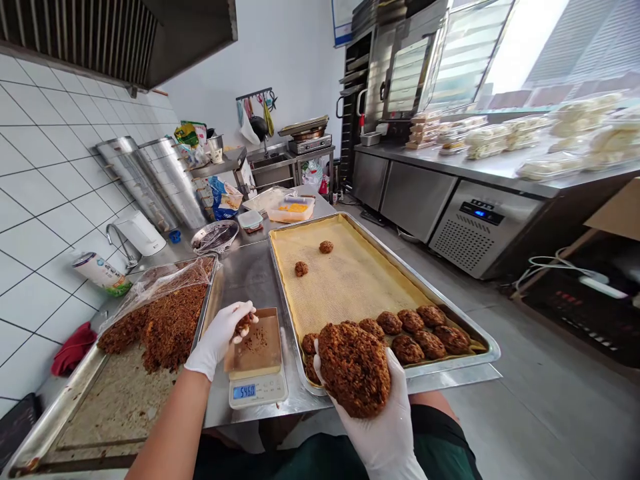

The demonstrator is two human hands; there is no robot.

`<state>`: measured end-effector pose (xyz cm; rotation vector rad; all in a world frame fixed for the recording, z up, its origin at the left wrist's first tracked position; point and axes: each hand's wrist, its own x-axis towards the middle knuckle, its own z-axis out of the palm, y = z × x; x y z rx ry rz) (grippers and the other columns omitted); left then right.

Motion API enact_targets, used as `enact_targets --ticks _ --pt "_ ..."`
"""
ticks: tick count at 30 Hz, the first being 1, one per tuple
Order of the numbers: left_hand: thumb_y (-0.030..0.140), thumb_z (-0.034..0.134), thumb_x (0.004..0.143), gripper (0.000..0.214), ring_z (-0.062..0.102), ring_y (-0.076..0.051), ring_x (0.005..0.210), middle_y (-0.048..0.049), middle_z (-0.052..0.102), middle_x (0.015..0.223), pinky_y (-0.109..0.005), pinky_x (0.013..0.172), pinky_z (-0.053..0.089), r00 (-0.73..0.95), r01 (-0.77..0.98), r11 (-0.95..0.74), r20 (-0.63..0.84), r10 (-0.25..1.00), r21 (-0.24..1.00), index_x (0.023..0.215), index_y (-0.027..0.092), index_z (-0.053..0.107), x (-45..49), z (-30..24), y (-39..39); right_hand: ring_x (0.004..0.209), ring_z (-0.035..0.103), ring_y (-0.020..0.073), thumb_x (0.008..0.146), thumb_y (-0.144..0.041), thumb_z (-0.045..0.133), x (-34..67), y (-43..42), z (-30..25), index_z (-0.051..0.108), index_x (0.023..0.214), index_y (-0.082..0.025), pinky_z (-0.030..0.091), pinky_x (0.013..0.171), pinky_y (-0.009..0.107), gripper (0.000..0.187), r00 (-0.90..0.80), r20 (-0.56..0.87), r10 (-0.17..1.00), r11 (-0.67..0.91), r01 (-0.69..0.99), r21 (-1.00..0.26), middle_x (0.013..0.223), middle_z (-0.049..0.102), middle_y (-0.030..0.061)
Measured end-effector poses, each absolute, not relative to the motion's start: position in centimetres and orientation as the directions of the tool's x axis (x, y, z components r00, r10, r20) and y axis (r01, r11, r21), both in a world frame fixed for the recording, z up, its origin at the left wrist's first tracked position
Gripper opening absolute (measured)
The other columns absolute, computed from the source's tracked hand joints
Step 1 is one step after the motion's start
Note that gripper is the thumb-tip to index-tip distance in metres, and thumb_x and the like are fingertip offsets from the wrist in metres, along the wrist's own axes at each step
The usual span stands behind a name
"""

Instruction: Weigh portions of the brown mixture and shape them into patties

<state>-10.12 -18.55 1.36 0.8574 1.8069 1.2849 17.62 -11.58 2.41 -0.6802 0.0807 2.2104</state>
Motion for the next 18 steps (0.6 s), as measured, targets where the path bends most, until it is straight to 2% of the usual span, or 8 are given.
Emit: enact_targets --ticks 3,5,8,10,12,15,18 --pt "0.047 0.072 0.082 0.034 0.04 -0.002 0.045 0.0014 0.062 0.08 -0.015 0.039 0.021 -0.54 -0.087 0.105 -0.135 0.831 0.991 0.093 0.017 0.06 -8.8 1.9 -19.3 0.116 0.07 0.0308 0.081 -0.052 0.07 17.6 -11.4 2.1 0.067 0.128 -0.037 0.061 0.09 0.051 0.049 -0.543 -0.504 0.672 -0.685 -0.715 -0.142 0.122 0.077 0.0016" --pt "0.039 0.074 0.08 0.027 0.043 -0.002 0.048 0.005 0.057 0.073 -0.014 0.042 0.028 -0.58 -0.183 -0.005 -0.104 0.808 0.983 0.088 0.019 0.057 -7.6 2.0 -20.1 0.115 0.07 0.0314 0.081 -0.053 0.07 17.6 -11.3 1.8 0.066 0.129 -0.038 0.062 0.087 0.05 0.051 -0.548 -0.51 0.663 -0.693 -0.707 -0.141 0.124 0.076 0.0018" --pt "0.033 0.071 0.083 0.018 0.066 -0.011 0.077 0.0007 0.064 0.084 -0.021 0.066 0.052 -0.623 -0.299 -0.118 -0.1 0.776 0.947 0.089 0.02 0.06 -6.1 1.7 -21.7 0.113 0.071 0.0322 0.079 -0.055 0.07 17.6 -11.3 1.4 0.066 0.129 -0.039 0.063 0.083 0.048 0.052 -0.559 -0.515 0.65 -0.713 -0.684 -0.158 0.125 0.076 0.002" --pt "0.027 0.072 0.082 0.02 0.069 -0.016 0.094 -0.0044 0.07 0.1 -0.028 0.079 0.055 -0.648 -0.365 -0.16 -0.127 0.751 0.917 0.099 0.019 0.066 -5.4 1.4 -22.6 0.111 0.072 0.0311 0.079 -0.054 0.071 17.6 -11.4 1.3 0.067 0.127 -0.041 0.063 0.084 0.048 0.05 -0.559 -0.518 0.648 -0.718 -0.674 -0.17 0.122 0.078 0.0002" --pt "0.021 0.075 0.078 0.03 0.068 -0.013 0.088 -0.0055 0.071 0.105 -0.024 0.074 0.054 -0.681 -0.41 -0.205 -0.149 0.717 0.889 0.107 0.019 0.069 -5.0 1.0 -23.2 0.112 0.072 0.0294 0.079 -0.054 0.071 17.5 -11.5 1.4 0.067 0.125 -0.042 0.061 0.089 0.049 0.048 -0.563 -0.512 0.648 -0.72 -0.673 -0.171 0.119 0.078 -0.0014" --pt "0.017 0.08 0.074 0.037 0.062 -0.008 0.075 -0.002 0.069 0.095 -0.018 0.062 0.047 -0.716 -0.437 -0.267 -0.152 0.682 0.859 0.11 0.02 0.071 -4.8 0.8 -23.7 0.117 0.069 0.0283 0.08 -0.054 0.07 17.1 -11.8 1.8 0.068 0.125 -0.039 0.058 0.096 0.05 0.047 -0.574 -0.508 0.643 -0.723 -0.674 -0.153 0.118 0.079 0.0004" --pt "0.032 0.08 0.078 0.036 0.061 -0.01 0.075 -0.0039 0.066 0.092 -0.02 0.06 0.047 -0.686 -0.489 -0.291 -0.156 0.711 0.822 0.111 0.018 0.071 -4.6 1.0 -24.1 0.118 0.069 0.0293 0.081 -0.054 0.068 16.6 -12.1 2.4 0.07 0.123 -0.036 0.058 0.097 0.051 0.045 -0.545 -0.556 0.628 -0.718 -0.681 -0.145 0.119 0.079 0.0023"
